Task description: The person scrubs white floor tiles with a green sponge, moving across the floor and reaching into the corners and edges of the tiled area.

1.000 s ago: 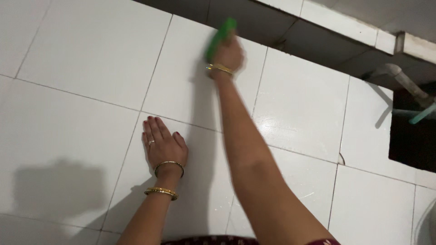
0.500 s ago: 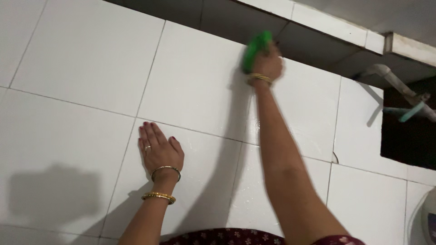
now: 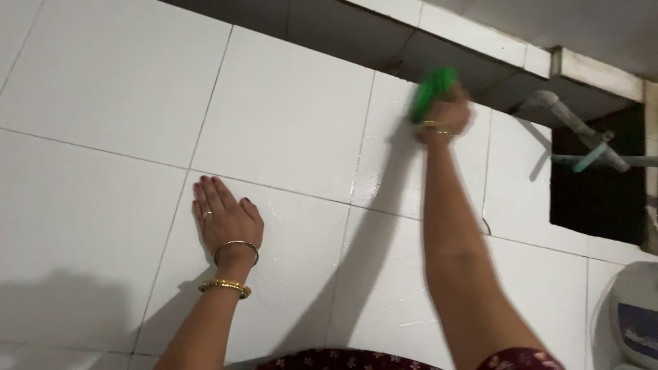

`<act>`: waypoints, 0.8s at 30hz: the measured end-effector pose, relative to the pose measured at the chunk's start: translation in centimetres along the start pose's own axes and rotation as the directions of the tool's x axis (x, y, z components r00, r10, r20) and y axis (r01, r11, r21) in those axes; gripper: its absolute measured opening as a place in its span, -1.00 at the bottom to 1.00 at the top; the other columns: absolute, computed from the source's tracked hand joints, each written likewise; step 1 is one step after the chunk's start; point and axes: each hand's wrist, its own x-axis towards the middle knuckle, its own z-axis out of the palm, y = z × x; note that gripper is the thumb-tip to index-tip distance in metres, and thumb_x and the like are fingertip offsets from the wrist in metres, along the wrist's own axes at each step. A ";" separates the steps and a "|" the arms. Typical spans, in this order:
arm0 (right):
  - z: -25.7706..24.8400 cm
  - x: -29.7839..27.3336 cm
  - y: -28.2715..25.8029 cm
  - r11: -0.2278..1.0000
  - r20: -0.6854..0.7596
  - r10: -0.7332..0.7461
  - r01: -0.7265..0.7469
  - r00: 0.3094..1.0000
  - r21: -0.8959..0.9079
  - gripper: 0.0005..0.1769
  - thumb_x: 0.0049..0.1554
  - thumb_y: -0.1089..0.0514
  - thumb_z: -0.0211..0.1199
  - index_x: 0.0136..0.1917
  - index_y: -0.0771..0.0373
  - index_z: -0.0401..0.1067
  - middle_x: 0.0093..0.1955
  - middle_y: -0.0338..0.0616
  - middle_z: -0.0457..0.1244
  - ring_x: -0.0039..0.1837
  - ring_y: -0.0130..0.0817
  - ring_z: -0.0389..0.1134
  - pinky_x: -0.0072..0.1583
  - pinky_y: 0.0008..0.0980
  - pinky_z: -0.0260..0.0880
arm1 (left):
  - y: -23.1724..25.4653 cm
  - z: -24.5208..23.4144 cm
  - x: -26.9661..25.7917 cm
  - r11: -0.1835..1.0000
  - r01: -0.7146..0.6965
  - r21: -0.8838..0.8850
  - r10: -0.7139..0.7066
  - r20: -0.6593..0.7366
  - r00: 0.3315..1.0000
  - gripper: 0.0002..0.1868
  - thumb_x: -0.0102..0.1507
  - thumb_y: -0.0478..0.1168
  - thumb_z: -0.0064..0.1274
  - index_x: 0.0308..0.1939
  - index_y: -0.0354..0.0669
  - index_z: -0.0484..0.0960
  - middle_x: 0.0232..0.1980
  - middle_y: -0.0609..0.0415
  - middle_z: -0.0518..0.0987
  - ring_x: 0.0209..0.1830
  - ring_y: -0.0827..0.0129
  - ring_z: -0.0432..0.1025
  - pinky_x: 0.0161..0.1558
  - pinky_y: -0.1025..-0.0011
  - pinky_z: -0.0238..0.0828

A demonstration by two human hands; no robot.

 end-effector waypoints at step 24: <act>-12.1 -4.4 -4.1 0.541 0.035 -0.191 0.135 0.981 -0.830 -0.68 0.15 0.00 0.22 0.14 0.05 0.59 0.11 -0.15 0.42 0.07 -0.28 0.45 0.15 -0.25 0.43 | -0.9 1.1 -0.1 0.999 -0.044 -0.020 0.043 -0.089 0.995 -0.26 0.38 -0.03 -0.25 0.52 -0.54 0.15 0.63 -0.27 0.08 0.66 0.03 -0.11 0.56 0.11 -0.22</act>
